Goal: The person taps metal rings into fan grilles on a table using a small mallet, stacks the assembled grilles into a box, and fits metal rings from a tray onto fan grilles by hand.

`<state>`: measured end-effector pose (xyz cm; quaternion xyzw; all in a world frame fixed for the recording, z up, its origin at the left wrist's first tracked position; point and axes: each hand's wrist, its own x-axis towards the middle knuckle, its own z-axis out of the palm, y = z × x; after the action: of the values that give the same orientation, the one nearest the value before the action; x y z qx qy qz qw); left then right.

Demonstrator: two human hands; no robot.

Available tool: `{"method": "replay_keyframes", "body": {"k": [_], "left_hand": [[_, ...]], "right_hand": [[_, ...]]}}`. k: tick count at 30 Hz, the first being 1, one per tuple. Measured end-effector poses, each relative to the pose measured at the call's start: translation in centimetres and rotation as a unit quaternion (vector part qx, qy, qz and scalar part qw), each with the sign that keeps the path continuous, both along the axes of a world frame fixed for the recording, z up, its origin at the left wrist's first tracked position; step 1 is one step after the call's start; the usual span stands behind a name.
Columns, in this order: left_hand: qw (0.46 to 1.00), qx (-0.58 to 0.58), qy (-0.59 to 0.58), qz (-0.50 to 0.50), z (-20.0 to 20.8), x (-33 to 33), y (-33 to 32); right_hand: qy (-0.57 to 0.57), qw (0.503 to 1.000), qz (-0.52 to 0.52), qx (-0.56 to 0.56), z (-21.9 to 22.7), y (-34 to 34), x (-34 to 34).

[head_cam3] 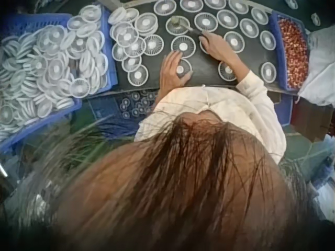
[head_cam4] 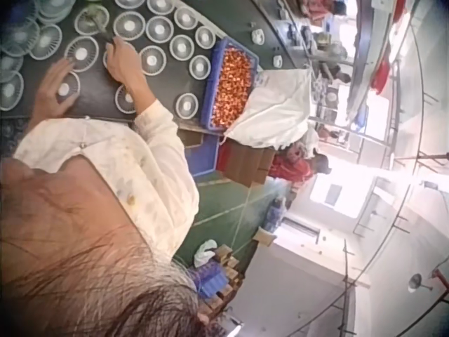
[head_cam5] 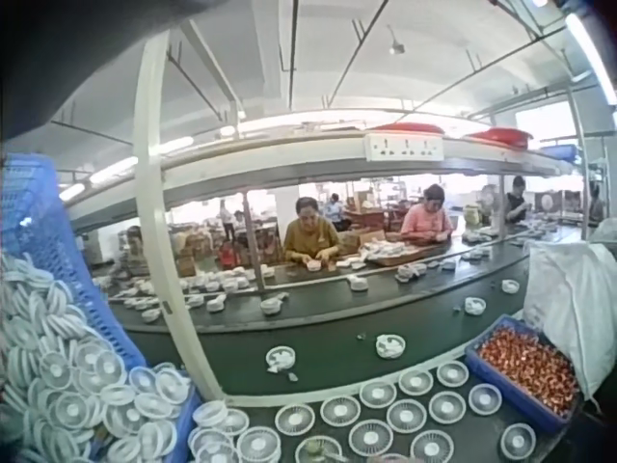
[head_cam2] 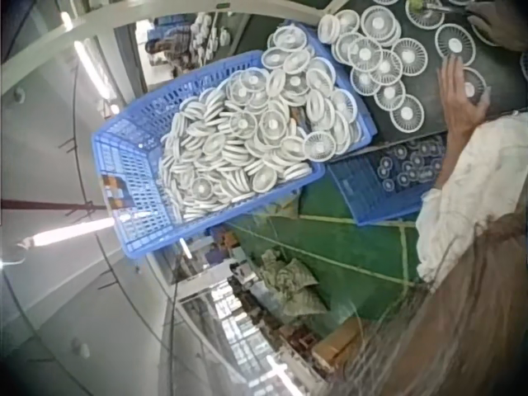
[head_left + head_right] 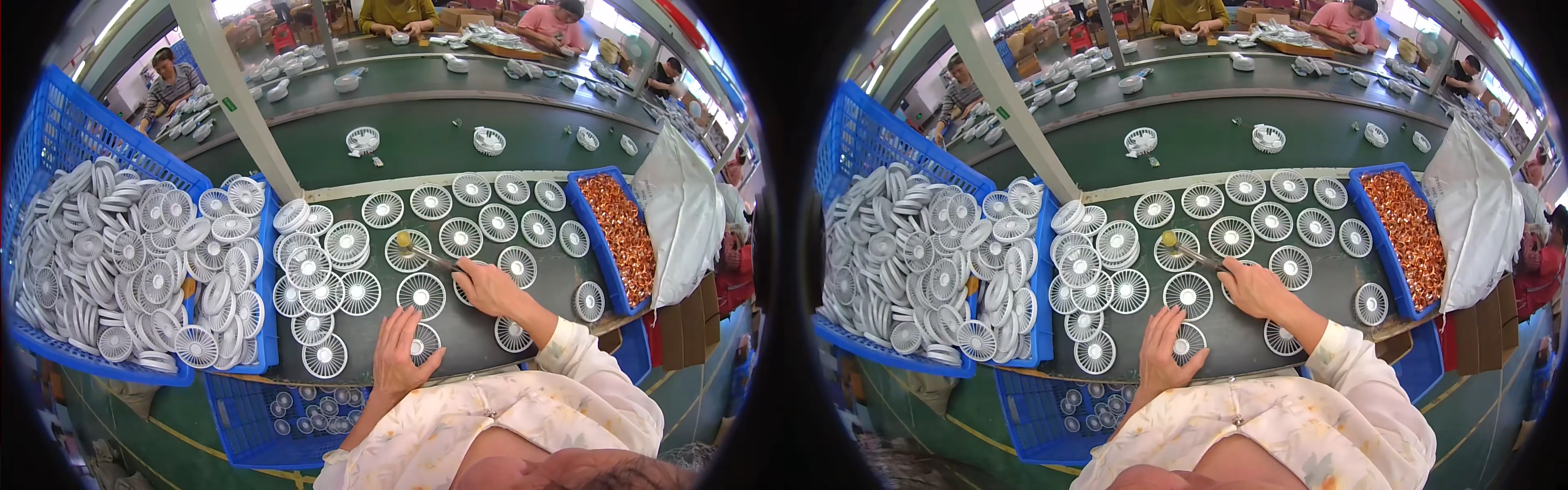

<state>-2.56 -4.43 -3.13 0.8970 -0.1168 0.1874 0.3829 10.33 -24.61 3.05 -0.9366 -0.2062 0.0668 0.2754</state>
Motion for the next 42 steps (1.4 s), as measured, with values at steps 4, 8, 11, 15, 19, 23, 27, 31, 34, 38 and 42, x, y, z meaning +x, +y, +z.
{"method": "replay_keyframes", "body": {"k": [4,8,11,15,19,23,27,31,34,38,42], "left_hand": [[1.0,-0.013,-0.004,-0.001,0.3,-0.1,0.1],[0.999,-0.014,-0.014,0.029,0.3,-0.3,0.0],[0.999,-0.022,-0.008,0.031,0.1,-0.1,-0.1],[0.999,-0.007,-0.02,0.029,-0.2,-0.4,-0.1],[0.999,-0.005,-0.014,0.051,0.2,-1.9,-0.2],[0.998,0.021,0.017,0.052,-0.2,-2.9,-0.1],[0.998,0.041,0.023,0.051,-0.9,-2.9,0.1],[0.997,0.025,0.019,0.063,-0.7,-2.9,-0.2],[0.997,0.015,0.032,0.063,-1.0,-2.8,0.0],[0.997,0.028,0.024,0.069,-1.2,-3.1,0.0],[0.998,0.022,0.011,0.056,-0.5,-2.2,-0.5]], "right_hand": [[-0.065,0.993,0.096,0.006,-0.1,-2.0,-1.7],[0.059,0.995,-0.009,0.083,2.9,-2.9,-6.6],[0.054,0.998,0.018,-0.038,0.9,-4.0,-7.4],[0.073,0.997,-0.003,-0.025,0.9,-3.8,-7.8],[0.082,0.995,-0.016,0.059,1.3,-3.8,-8.9],[0.064,0.998,-0.011,-0.016,0.2,-4.2,-8.7],[0.123,0.989,0.022,0.074,2.7,-4.7,-11.0],[0.117,0.986,0.09,0.081,1.7,-5.5,-12.5],[0.122,0.987,0.086,-0.052,0.4,-5.2,-12.7],[0.14,0.984,0.099,0.039,0.5,-5.3,-12.7],[0.108,0.991,0.078,-0.03,-0.1,-5.5,-12.6]]}}
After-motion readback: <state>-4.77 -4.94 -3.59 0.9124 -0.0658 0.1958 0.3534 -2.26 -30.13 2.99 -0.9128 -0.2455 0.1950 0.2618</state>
